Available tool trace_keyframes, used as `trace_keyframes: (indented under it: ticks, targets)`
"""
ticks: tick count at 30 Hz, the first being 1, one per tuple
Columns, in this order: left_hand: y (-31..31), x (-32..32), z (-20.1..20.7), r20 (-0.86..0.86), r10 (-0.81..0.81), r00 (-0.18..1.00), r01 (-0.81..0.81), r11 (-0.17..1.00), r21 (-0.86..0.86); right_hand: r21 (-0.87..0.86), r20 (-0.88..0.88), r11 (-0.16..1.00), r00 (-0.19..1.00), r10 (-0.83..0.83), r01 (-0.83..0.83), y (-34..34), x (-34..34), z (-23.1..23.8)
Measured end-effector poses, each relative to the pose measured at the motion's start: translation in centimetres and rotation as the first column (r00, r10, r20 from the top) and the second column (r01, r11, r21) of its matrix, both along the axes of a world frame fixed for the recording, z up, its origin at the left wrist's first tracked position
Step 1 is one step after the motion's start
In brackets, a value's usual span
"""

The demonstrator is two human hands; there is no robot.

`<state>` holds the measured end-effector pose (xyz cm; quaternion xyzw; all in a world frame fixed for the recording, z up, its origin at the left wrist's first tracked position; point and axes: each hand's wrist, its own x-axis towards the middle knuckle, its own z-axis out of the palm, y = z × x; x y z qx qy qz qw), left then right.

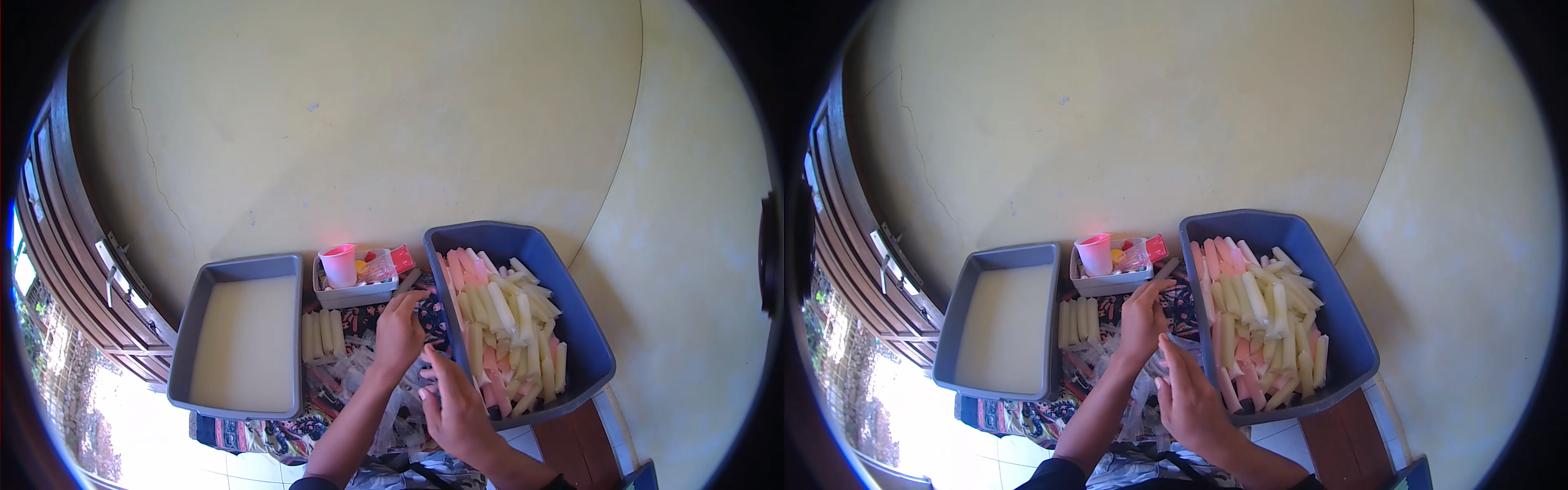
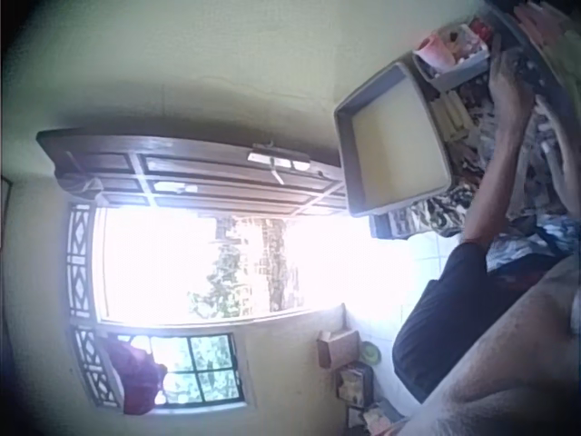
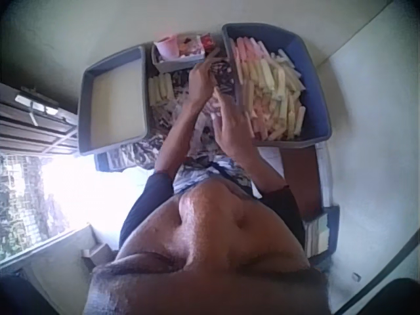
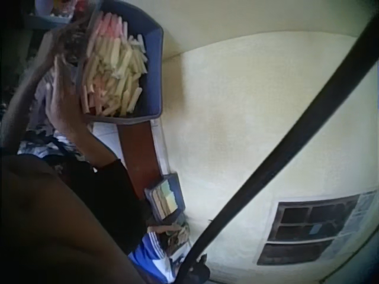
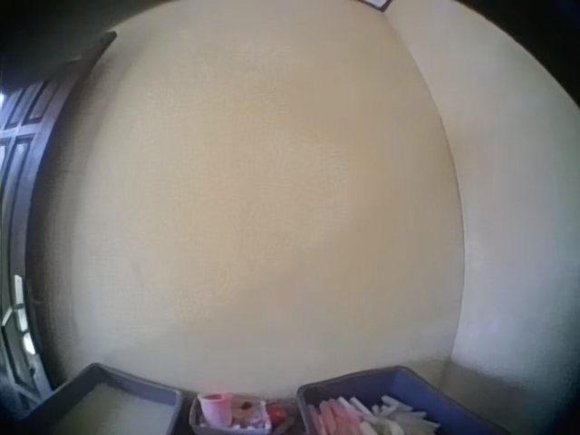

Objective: The person organizes sticks of packaged frozen snacks by hand into a container, moving them one by one from another bin and aligning them.

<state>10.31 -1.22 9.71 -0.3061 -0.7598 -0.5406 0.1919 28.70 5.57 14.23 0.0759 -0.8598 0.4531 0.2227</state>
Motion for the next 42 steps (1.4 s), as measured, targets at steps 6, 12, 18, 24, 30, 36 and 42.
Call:
trace_keyframes:
  ticks: [6,12,18,24,30,36,42]
  targets:
    - [-4.1,-4.9,-6.5,0.064,0.035,0.997,-0.027,0.992,-0.123,0.159,-0.107,0.954,0.965,-0.239,0.254,-1.5,-8.9,-6.4]
    - [-0.8,-7.7,-12.3,0.083,0.057,0.995,-0.044,0.988,-0.147,0.209,-0.060,0.896,0.920,-0.388,0.392,2.4,-18.4,-13.1]
    - [-0.4,-8.0,-12.6,0.049,0.100,0.994,-0.090,0.981,-0.169,0.169,-0.016,0.883,0.897,-0.443,0.439,3.5,-22.2,-14.9]
    - [0.0,-8.1,-12.9,0.052,0.090,0.995,-0.082,0.988,-0.134,0.395,-0.083,0.790,0.875,-0.478,0.469,4.7,-23.1,-16.7]
    - [-0.3,-9.2,-13.8,0.235,0.006,0.972,-0.007,1.000,0.004,0.212,-0.011,0.836,0.856,-0.516,0.506,5.0,-24.4,-16.6]
    - [0.0,-9.2,-13.3,0.173,-0.062,0.983,0.077,0.994,-0.083,0.299,-0.006,0.790,0.829,-0.560,0.535,6.1,-25.6,-17.3]
    - [-0.8,-10.2,-14.7,0.239,-0.101,0.966,0.106,0.994,-0.007,0.351,0.061,0.753,0.789,-0.611,0.556,4.9,-25.7,-15.8]
